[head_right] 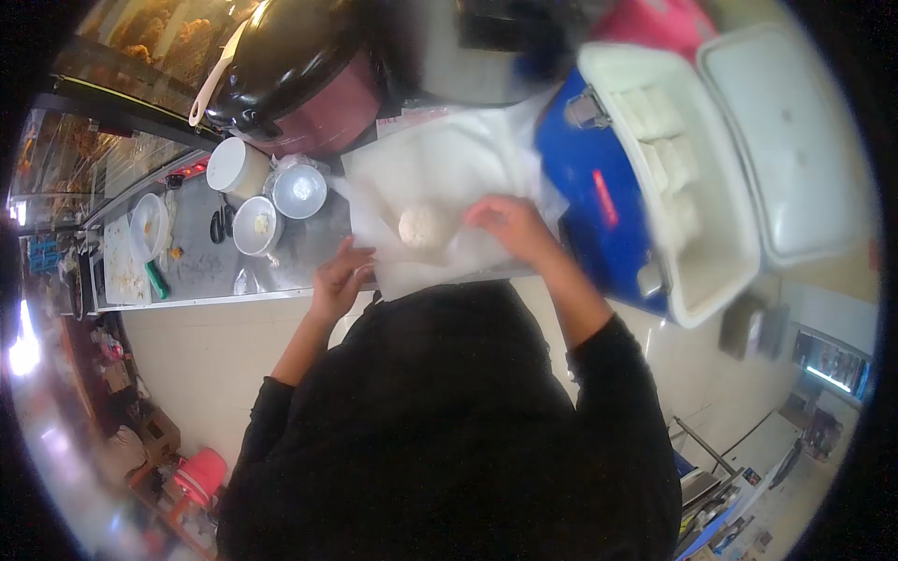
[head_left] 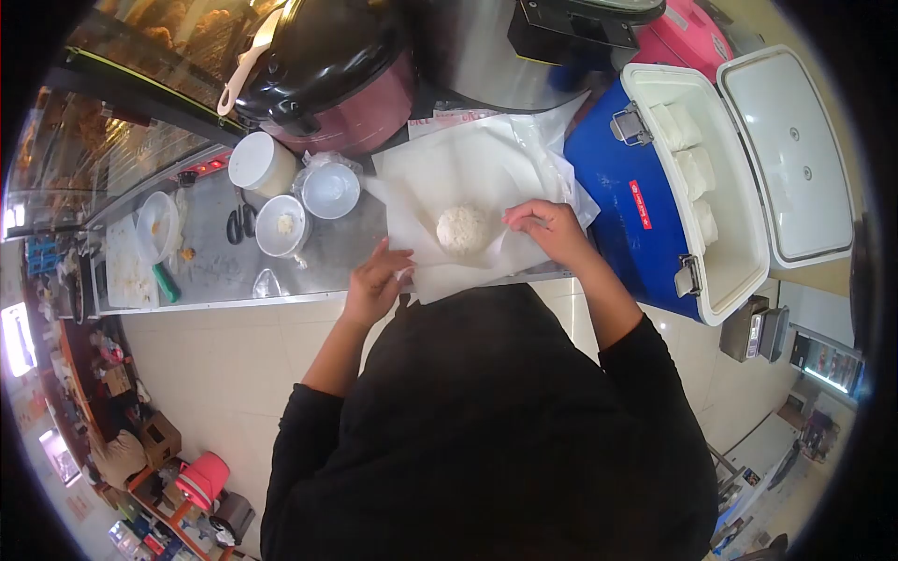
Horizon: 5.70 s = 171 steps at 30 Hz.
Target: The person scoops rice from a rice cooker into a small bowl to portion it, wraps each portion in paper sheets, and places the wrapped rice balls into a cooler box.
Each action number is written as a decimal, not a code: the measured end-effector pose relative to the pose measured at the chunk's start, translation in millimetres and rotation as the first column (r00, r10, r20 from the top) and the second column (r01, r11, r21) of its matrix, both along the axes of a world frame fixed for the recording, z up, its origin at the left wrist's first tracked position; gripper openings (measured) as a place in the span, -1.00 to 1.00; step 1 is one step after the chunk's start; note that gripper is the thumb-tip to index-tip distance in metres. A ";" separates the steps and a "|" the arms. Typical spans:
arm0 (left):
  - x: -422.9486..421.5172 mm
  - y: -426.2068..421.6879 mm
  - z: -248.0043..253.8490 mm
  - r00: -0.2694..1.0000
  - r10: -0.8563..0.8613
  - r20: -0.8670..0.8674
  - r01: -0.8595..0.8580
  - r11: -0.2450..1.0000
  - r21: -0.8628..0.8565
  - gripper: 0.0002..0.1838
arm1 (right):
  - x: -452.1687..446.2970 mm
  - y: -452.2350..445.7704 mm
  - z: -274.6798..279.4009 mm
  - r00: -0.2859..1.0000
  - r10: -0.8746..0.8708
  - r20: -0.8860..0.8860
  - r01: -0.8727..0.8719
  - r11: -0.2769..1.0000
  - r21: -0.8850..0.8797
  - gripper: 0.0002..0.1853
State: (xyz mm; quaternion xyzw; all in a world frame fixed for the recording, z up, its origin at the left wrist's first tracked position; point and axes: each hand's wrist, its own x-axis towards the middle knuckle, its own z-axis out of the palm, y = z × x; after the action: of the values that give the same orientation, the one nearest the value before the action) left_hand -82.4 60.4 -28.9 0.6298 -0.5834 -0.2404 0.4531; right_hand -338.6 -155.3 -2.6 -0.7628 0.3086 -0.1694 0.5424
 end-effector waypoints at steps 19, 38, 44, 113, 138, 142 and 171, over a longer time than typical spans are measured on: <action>-33.4 -15.1 29.6 0.746 0.134 0.652 -0.118 0.991 -0.069 -0.61 | 44.4 -26.3 -12.5 0.842 -0.011 -0.539 -0.025 0.998 -0.060 -0.67; -34.0 -94.6 2.7 0.961 0.102 0.258 -0.151 0.972 0.179 -0.08 | 131.1 -81.0 -42.0 0.983 -0.171 -0.060 0.168 0.984 -0.055 -0.42; -17.7 -101.8 -12.7 0.896 0.135 0.424 -0.229 0.956 0.181 0.03 | 145.9 -97.7 -2.5 0.874 0.107 -0.475 -0.174 0.980 -0.099 -0.55; -75.3 -117.2 97.1 0.165 0.516 -0.841 -0.139 0.856 0.498 -0.46 | 63.7 68.4 72.7 0.966 -0.255 0.050 0.202 0.613 -0.764 -0.47; -286.3 -293.1 282.3 0.635 -0.772 -0.032 0.610 0.527 -0.592 -0.37 | -198.9 -32.8 270.4 0.822 -0.480 0.305 0.538 0.831 -0.142 -0.28; -301.2 -324.2 258.8 0.747 -0.657 0.105 0.585 0.574 -0.573 -0.51 | -243.3 -40.6 263.5 0.705 -0.599 0.380 0.625 0.778 0.068 -0.40; -312.6 -315.0 187.2 -0.006 -0.864 0.504 0.729 0.341 0.594 -0.31 | -208.2 -75.5 197.3 0.636 -0.514 -0.575 -0.016 0.737 -0.676 -0.56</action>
State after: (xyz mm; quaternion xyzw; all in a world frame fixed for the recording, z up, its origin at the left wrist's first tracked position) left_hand -395.0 -254.6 158.2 0.2474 -0.9397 -0.2053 -0.1167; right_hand -546.9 -230.8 194.7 -0.8440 0.5332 -0.0198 0.0554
